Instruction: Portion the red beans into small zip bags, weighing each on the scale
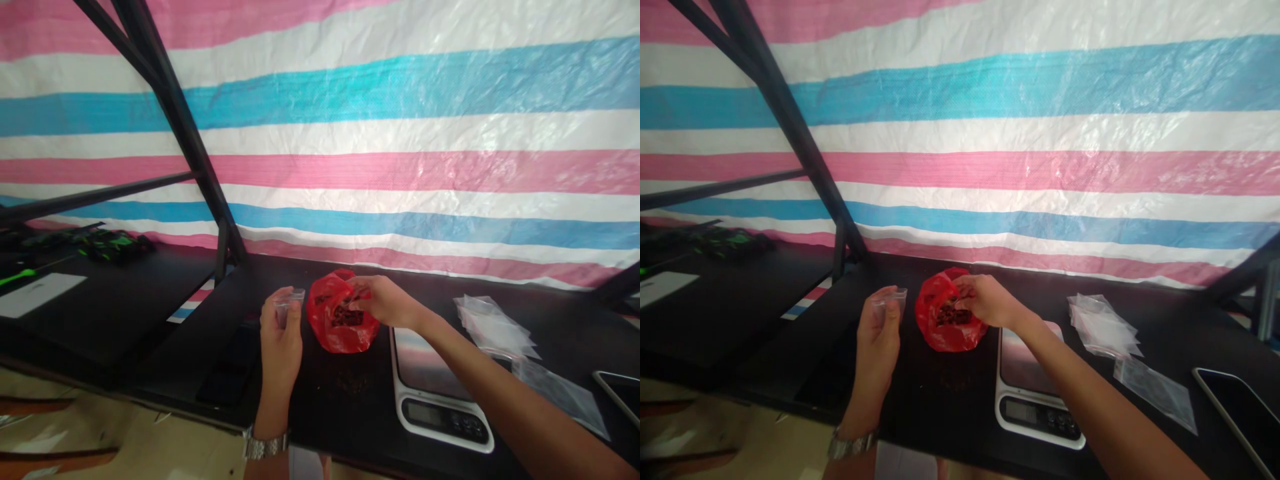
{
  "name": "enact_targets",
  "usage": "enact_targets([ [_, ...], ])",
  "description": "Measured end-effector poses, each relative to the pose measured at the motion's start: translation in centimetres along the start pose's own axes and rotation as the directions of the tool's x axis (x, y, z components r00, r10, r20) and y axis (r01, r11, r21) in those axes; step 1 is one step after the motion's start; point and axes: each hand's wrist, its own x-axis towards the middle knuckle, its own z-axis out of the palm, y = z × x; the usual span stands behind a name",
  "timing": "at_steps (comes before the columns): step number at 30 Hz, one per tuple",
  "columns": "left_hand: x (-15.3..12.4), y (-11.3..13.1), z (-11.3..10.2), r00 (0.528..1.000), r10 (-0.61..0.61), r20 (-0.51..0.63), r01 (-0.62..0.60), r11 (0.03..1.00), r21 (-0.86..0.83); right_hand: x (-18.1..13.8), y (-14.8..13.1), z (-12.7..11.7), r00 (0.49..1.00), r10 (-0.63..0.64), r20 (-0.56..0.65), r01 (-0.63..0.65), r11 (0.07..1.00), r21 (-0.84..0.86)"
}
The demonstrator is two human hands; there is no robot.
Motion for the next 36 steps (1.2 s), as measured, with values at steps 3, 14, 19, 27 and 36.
enact_targets([
  [3, -1.0, 2.0, 0.4, 0.985, 0.135, 0.110, -0.140, 0.990, 0.036, -2.0, -0.7, -1.5, 0.997, 0.003, -0.083, 0.017, 0.970, 0.241],
  [14, -4.2, 2.3, 4.3, 0.901, 0.184, 0.392, -0.215, 0.976, 0.035, -6.8, -7.2, -4.9, 0.962, -0.243, -0.127, 0.228, 0.966, -0.123],
  [19, -4.5, 2.1, 5.0, 0.903, 0.218, 0.371, -0.253, 0.966, 0.046, -7.2, -8.3, -4.1, 0.926, -0.376, -0.027, 0.326, 0.834, -0.446],
  [27, -4.7, 2.1, 5.5, 0.897, 0.217, 0.384, -0.237, 0.971, 0.006, -7.5, -9.1, -4.1, 0.898, -0.441, 0.019, 0.363, 0.715, -0.598],
  [36, -3.1, 2.8, 3.1, 0.974, 0.167, 0.152, -0.157, 0.985, -0.075, -5.7, -4.6, -3.9, 0.969, -0.205, -0.134, 0.082, 0.787, -0.611],
])
